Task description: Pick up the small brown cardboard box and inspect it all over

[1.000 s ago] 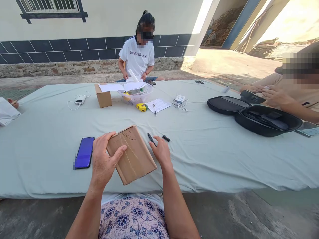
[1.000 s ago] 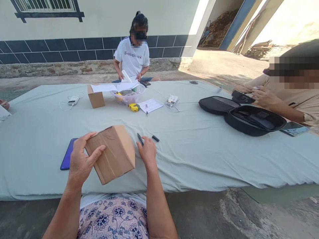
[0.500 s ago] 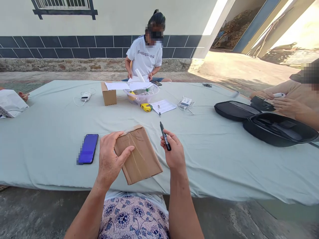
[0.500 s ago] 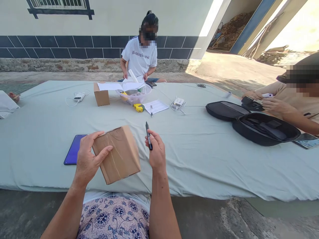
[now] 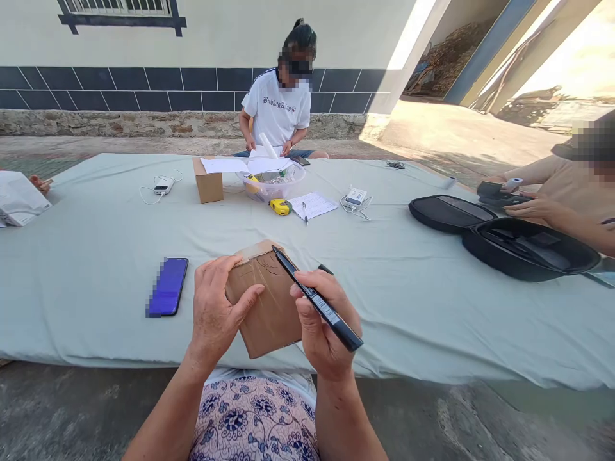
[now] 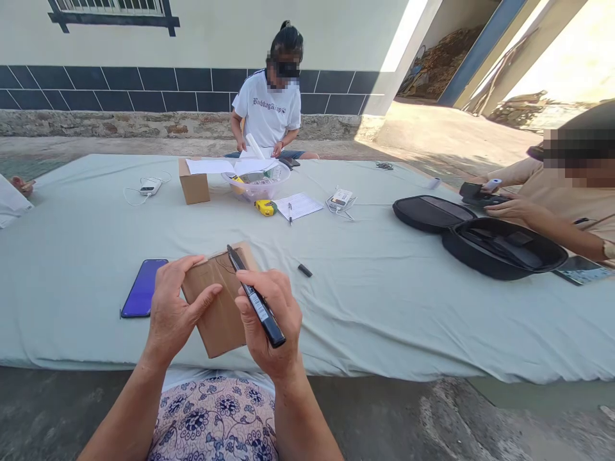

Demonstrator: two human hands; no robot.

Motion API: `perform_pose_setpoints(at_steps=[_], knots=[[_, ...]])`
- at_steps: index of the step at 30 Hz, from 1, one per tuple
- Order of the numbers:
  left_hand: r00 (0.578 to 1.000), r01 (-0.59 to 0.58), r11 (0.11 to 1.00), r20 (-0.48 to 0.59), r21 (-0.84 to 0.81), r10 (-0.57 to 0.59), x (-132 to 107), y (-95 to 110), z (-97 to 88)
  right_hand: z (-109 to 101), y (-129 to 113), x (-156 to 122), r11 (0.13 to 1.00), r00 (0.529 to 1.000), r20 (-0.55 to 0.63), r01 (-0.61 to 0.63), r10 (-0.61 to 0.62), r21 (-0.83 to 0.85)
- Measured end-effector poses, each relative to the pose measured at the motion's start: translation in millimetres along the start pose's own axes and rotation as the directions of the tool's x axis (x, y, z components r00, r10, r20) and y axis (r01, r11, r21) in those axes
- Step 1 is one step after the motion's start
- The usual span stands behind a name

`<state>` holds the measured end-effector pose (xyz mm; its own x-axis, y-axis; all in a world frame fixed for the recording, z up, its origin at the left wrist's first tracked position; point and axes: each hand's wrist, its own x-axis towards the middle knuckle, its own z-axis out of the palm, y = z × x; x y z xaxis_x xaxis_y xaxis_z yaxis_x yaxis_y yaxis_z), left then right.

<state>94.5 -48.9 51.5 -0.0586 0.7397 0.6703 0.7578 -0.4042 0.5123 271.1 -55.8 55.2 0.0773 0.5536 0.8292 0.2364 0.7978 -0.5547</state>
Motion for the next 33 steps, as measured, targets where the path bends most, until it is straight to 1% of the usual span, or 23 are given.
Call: perform_pose_setpoints(at_steps=[2, 4, 6, 9, 11, 13, 16, 18, 20, 21, 25, 26, 27, 28, 30, 31, 33], knots=[[1.0, 0.0, 1.0, -0.007, -0.001, 0.0, 0.1, -0.5, 0.5, 0.5, 2.3, 2.6, 0.998, 0.998, 0.049, 0.028, -0.025, -0.056], [1.0, 0.004, 1.0, -0.009, -0.005, -0.004, 0.0, -1.0, 0.7, -0.5, 3.5, 4.1, 0.997, 0.996, 0.087, 0.032, -0.026, -0.071], [1.0, 0.009, 1.0, -0.01, -0.009, -0.009, 0.0, -1.5, 0.8, -2.0, 4.2, 4.0, 0.997, 0.993, 0.112, 0.028, -0.021, -0.066], [1.0, 0.028, 1.0, -0.01, -0.012, -0.028, 0.2, -2.8, 0.5, -5.3, 5.2, 1.8, 0.999, 0.993, 0.115, 0.025, -0.021, -0.033], [0.999, 0.045, 0.999, -0.011, -0.012, -0.045, 0.3, -4.0, 0.0, -8.5, 6.1, 0.0, 1.0, 0.995, 0.097, 0.018, -0.017, -0.018], [0.998, 0.059, 0.998, -0.01, -0.013, -0.06, 0.4, -5.0, -0.6, -12.3, 7.6, -1.6, 1.0, 0.999, 0.051, 0.002, 0.0, -0.024], [0.997, 0.073, 0.997, -0.001, -0.018, -0.073, 0.4, -5.4, -1.4, -17.4, 11.8, -2.9, 0.999, 0.995, -0.092, -0.038, 0.034, -0.036], [0.997, 0.077, 0.997, 0.006, -0.021, -0.077, 0.3, -4.8, -1.8, -18.9, 15.3, -2.5, 0.998, 0.978, -0.201, -0.054, 0.046, -0.031], [0.997, 0.074, 0.997, 0.01, -0.023, -0.074, 0.1, -3.6, -1.9, -18.3, 18.0, -1.4, 0.998, 0.965, -0.257, -0.066, 0.057, -0.025], [0.998, 0.069, 0.997, 0.011, -0.024, -0.069, -0.1, -2.8, -1.9, -17.3, 18.6, -0.7, 0.997, 0.966, -0.25, -0.073, 0.065, -0.023], [0.999, 0.045, 0.999, 0.018, -0.023, -0.045, -0.2, -1.1, -1.2, -11.8, 17.7, 1.7, 0.995, 0.99, -0.105, -0.096, 0.096, 0.006], [0.999, 0.044, 0.999, 0.019, -0.022, -0.044, 0.0, -1.3, -1.0, -10.9, 18.4, 2.4, 0.995, 0.989, -0.109, -0.099, 0.1, 0.02], [0.999, 0.047, 0.999, 0.018, -0.022, -0.046, 0.1, -1.7, -0.8, -10.4, 20.3, 3.1, 0.994, 0.985, -0.137, -0.106, 0.109, 0.031], [0.999, 0.051, 0.998, 0.015, -0.023, -0.051, 0.3, -2.2, -0.6, -10.5, 24.0, 4.0, 0.991, 0.976, -0.175, -0.127, 0.131, 0.034], [0.998, 0.067, 0.997, 0.009, -0.026, -0.067, 0.6, -3.6, -0.3, -12.5, 37.3, 5.4, 0.976, 0.952, -0.219, -0.218, 0.212, -0.005], [0.997, 0.077, 0.997, 0.005, -0.03, -0.077, 0.6, -4.1, -0.3, -14.0, 46.8, 5.6, 0.956, 0.941, -0.202, -0.287, 0.271, -0.056], [0.995, 0.101, 0.993, 0.006, -0.053, -0.101, 0.5, -4.9, -0.2, -16.8, 70.1, 4.0, 0.901, 0.922, -0.114, -0.387, 0.371, -0.198]])
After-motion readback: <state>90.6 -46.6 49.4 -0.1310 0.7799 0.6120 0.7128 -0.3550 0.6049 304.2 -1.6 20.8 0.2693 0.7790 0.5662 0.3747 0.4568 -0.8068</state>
